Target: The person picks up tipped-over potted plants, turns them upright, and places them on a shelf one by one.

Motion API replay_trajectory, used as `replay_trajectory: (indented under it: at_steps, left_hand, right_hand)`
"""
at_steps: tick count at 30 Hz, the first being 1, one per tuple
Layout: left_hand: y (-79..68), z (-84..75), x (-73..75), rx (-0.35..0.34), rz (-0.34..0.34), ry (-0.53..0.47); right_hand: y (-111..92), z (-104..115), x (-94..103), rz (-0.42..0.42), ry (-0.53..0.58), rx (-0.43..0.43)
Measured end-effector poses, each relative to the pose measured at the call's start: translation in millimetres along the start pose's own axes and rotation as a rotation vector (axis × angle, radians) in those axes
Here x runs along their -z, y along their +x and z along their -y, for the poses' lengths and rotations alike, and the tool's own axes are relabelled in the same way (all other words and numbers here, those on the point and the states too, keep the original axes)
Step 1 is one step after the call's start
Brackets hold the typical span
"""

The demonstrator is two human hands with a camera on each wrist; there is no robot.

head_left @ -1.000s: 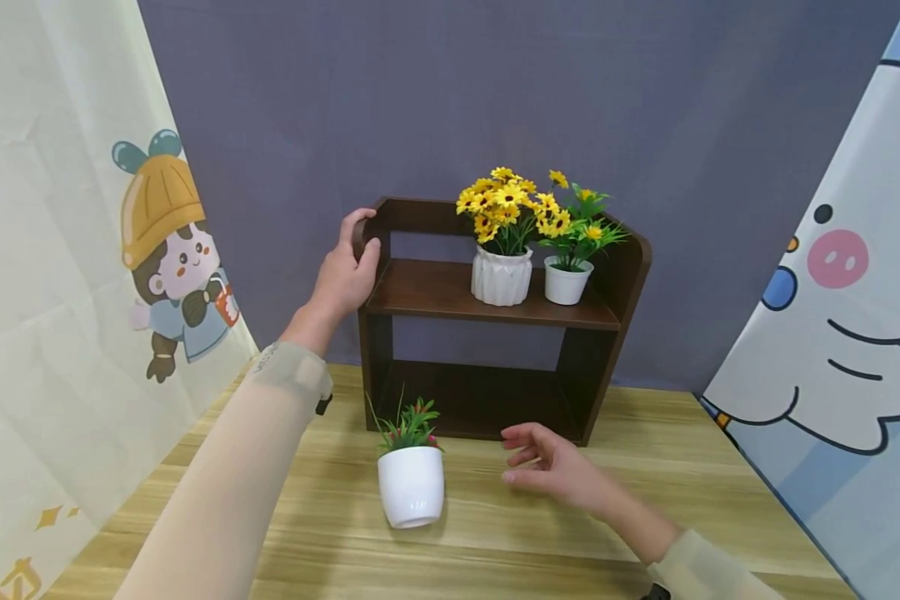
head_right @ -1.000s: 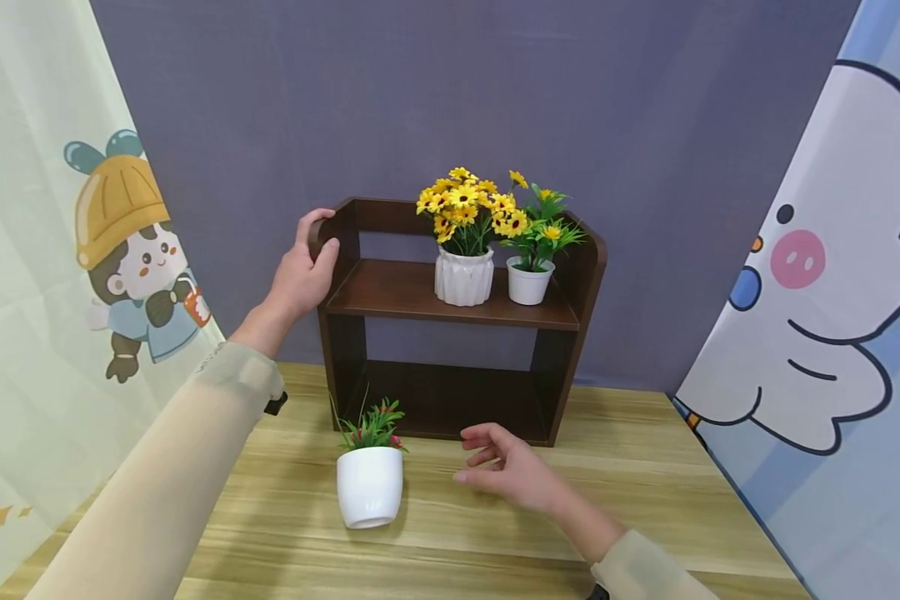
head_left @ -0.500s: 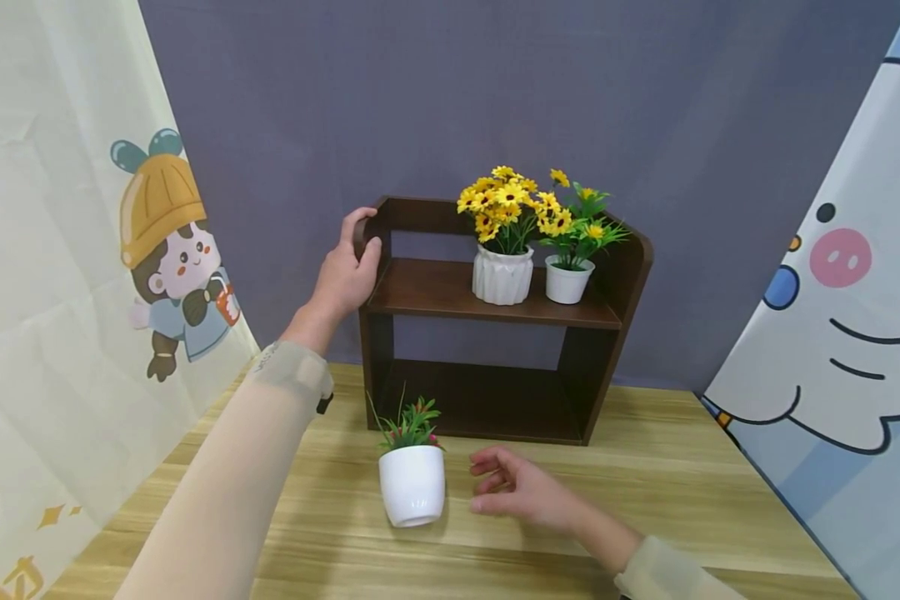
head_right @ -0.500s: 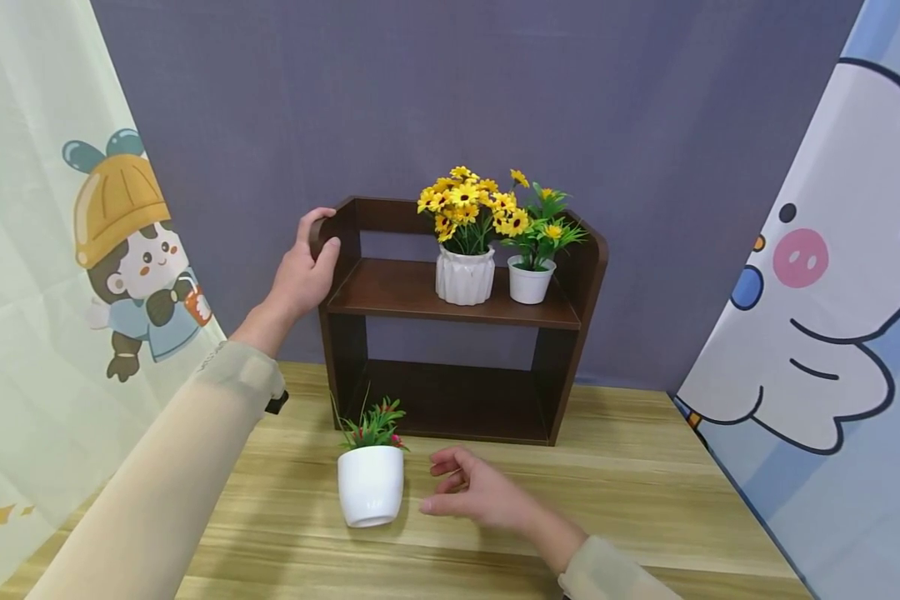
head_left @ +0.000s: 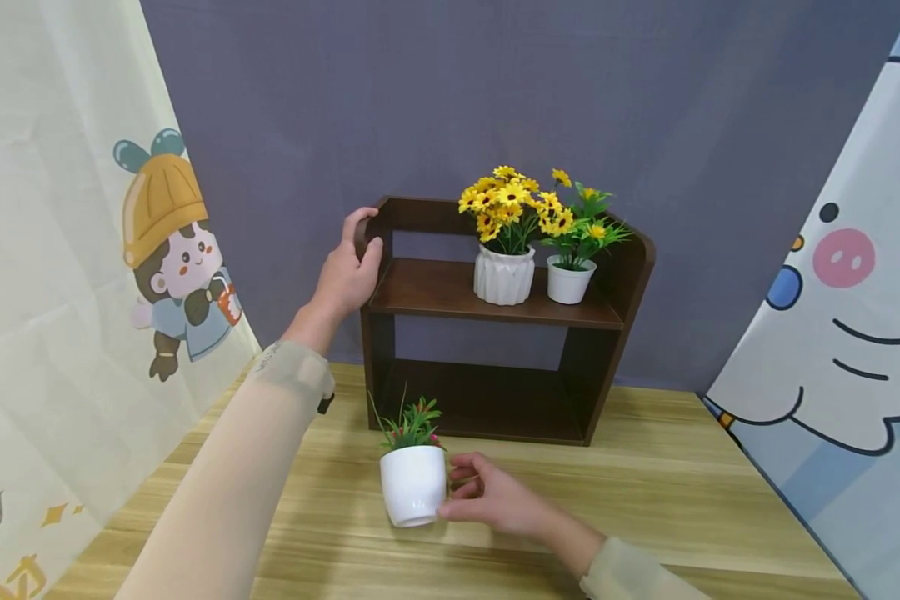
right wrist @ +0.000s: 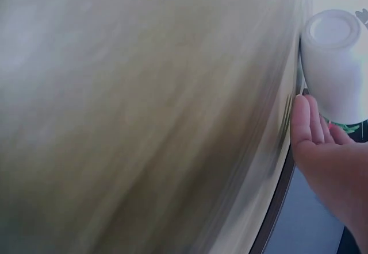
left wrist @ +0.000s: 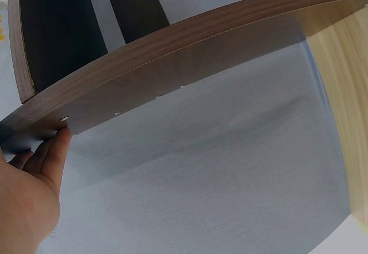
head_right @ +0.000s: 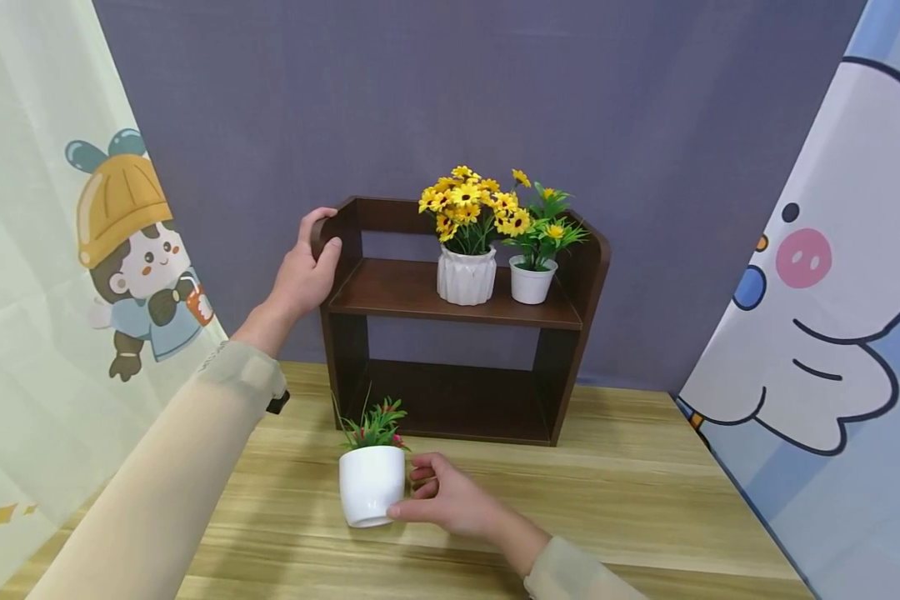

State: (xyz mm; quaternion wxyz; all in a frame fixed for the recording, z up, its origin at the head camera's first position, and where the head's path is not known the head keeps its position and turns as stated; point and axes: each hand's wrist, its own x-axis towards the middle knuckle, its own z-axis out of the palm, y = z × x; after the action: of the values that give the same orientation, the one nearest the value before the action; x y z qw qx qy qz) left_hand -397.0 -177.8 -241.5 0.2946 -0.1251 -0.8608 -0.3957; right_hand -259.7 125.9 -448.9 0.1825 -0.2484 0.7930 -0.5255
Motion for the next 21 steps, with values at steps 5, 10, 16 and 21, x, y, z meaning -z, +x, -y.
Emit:
replay_trajectory:
  at_steps: [5,10,16,21]
  left_hand:
    - [-0.3,-0.2,0.1,0.001,0.006,-0.011]
    - [-1.0,-0.4,0.3,0.003,0.009,-0.012]
    - [0.5,0.7,-0.1,-0.007,0.009,-0.006]
    - [0.6,0.9,-0.1,-0.01,0.006,-0.009]
  right_hand:
    - [7.8,1.5,-7.7,-0.021,-0.004,-0.023]
    - [16.4,2.0,-14.7,-0.027,0.033,-0.041]
    - [20.9,3.3,-22.0,-0.046,0.047,-0.037]
    - [23.5,3.4,-27.1,-0.056,0.065,-0.035]
